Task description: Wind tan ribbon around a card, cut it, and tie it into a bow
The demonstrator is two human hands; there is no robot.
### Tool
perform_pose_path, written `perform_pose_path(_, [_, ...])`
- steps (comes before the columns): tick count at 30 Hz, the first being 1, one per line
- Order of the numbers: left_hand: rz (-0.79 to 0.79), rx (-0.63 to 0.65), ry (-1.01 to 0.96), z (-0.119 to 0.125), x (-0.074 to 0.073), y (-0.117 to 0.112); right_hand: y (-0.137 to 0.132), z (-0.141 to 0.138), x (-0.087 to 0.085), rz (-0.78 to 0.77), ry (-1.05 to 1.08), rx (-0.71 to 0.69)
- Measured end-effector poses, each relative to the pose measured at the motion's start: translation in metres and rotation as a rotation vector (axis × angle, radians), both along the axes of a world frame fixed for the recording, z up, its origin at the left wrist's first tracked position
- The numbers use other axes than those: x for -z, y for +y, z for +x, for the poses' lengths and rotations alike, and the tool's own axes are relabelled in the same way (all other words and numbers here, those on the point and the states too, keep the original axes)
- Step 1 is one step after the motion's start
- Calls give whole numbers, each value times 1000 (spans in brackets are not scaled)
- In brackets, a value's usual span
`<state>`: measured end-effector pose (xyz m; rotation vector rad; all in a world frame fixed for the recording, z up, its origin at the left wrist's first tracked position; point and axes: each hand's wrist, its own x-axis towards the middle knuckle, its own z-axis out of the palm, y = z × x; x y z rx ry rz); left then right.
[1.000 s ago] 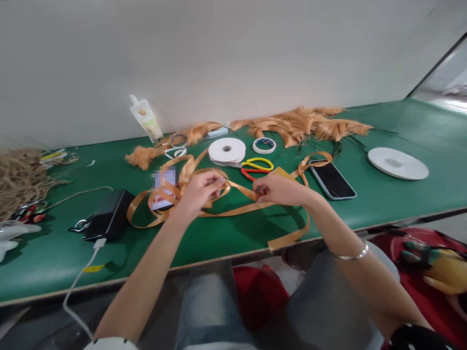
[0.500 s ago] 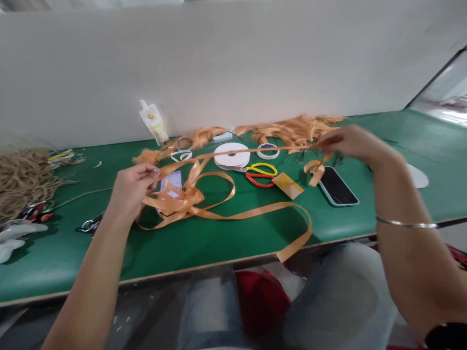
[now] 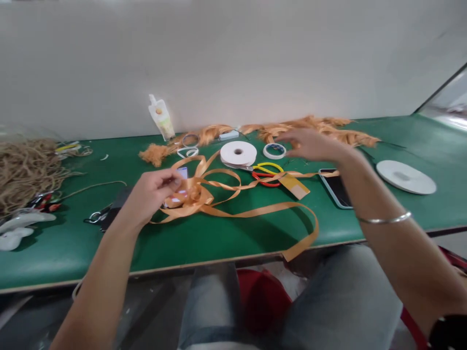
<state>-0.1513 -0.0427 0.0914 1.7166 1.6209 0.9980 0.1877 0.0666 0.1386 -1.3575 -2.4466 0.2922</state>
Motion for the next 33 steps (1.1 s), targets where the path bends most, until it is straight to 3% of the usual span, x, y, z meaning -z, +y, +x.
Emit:
perform_pose_path(3, [34, 116, 4, 23, -11, -9, -48, -62, 13, -214, 168, -385])
perform_pose_path(5, [33, 180, 16, 35, -16, -13, -74, -93, 22, -159, 254, -442])
perform_pose_path(8, [36, 192, 40, 44, -20, -15, -88, -113, 35, -174, 252, -306])
perform_pose_path(10, [49, 157, 23, 42, -19, -14, -85, -108, 42, -290, 292, -229])
perform_pose_path(13, [64, 54, 13, 32, -9, -8, -72, -85, 49, -612, 448, -283])
perform_pose_path(15, [60, -35, 89, 21, 0, -1, -64, -65, 50, -731, 540, -290])
perform_pose_path(18, [53, -170, 331, 2, 11, 10, -55, -35, 49, -777, 564, -218])
perform_pose_path(21, [-12, -230, 574, -6, 16, 19, -48, -14, 48, -711, 556, -125])
perform_pose_path(23, [-83, -162, 630, 2, 17, 21, -47, -9, 48, -663, 538, -98])
perform_pose_path(25, [-95, -20, 563, 23, 18, 21, -48, -11, 50, -659, 484, -132])
perform_pose_path(30, [-164, 530, 89, 95, 23, 23, -54, -29, 62, -725, 353, -241])
perform_pose_path(33, [-205, 610, 11, 121, 28, 31, -56, -30, 67, -782, 360, -227])
